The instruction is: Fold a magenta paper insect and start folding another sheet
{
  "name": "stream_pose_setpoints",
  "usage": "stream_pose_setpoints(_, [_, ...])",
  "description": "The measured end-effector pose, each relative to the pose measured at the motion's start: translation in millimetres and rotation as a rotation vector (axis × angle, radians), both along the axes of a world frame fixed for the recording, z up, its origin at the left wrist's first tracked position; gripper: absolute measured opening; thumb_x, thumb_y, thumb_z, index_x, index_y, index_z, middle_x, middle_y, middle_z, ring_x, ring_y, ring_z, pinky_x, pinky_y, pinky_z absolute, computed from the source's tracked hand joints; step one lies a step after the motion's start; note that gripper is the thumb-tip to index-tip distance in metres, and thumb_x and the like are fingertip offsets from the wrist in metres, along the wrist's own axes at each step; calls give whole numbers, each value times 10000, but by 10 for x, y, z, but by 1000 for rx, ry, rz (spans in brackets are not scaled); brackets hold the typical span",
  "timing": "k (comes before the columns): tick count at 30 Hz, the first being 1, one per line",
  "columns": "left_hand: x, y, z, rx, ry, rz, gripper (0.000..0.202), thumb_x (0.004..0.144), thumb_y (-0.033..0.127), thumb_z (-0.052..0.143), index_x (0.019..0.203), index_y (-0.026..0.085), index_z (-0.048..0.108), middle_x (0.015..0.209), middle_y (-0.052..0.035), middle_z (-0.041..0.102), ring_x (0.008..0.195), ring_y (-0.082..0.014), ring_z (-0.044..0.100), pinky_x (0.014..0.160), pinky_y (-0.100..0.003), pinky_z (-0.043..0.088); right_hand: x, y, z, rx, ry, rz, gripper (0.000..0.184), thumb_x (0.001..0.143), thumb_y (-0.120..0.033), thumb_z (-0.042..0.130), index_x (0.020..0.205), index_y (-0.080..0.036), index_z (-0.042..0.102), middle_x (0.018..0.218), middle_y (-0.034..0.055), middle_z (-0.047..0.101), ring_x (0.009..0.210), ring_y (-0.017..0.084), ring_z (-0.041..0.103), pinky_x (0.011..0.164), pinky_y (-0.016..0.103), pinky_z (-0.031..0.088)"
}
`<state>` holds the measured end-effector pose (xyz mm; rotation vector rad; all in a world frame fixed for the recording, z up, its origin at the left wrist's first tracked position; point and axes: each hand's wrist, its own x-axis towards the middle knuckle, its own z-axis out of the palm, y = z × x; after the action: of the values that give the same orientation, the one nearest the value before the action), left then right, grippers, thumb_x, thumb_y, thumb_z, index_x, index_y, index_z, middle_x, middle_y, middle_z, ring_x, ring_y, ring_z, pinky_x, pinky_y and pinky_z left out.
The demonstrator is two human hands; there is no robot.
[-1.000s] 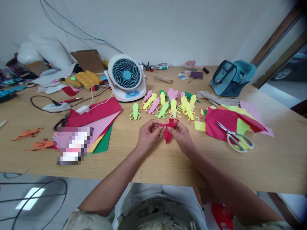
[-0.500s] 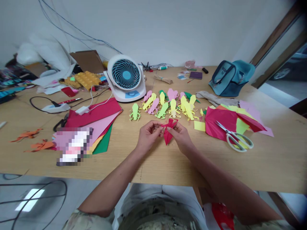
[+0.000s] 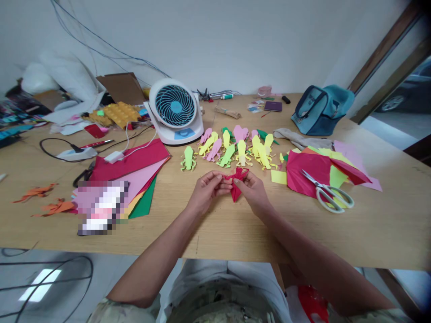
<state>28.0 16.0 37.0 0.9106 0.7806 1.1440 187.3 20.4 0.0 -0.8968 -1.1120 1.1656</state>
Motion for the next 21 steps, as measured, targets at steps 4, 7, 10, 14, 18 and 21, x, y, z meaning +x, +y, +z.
stream_pose_setpoints(4, [-5,0,3,-10,28,17,373,696,402,862,849,139,646,770,-59,766,644,-123,717,631,-216,584,-8,-4,-11,20,-32,1,388,718,-560,805,858,-235,644,751,10,686,680,156,643,607,285,548])
stream_pose_setpoints(7, [-6,7,-13,-8,66,42,386,660,385,886,836,134,652,771,-58,768,635,-123,712,606,-210,575,-12,-11,-5,25,-46,7,352,731,-528,798,848,-239,635,720,-1,669,667,156,639,593,277,539])
stream_pose_setpoints(10, [-12,16,-23,-4,104,47,389,660,394,882,828,133,646,806,-71,775,662,-130,718,606,-215,572,-18,-18,6,25,-39,-2,318,736,-491,792,847,-237,638,739,3,683,669,150,638,595,268,535])
stream_pose_setpoints(14, [-10,6,-27,82,204,50,371,713,430,837,817,144,624,806,-60,764,666,-128,711,600,-221,565,-29,-21,6,13,-32,0,280,736,-449,785,841,-235,638,757,5,700,670,146,639,605,265,533])
stream_pose_setpoints(18, [8,-16,-34,228,300,123,327,777,439,778,826,158,617,712,-12,717,639,-119,687,607,-227,560,-33,-14,4,2,-32,19,280,732,-442,779,847,-232,635,754,3,699,682,148,642,617,266,532])
stream_pose_setpoints(21, [20,-11,-33,217,283,113,322,752,422,795,826,157,627,693,-9,710,648,-123,685,635,-237,559,-27,-8,4,5,-45,9,298,728,-459,781,850,-230,632,758,2,698,680,148,638,615,268,529])
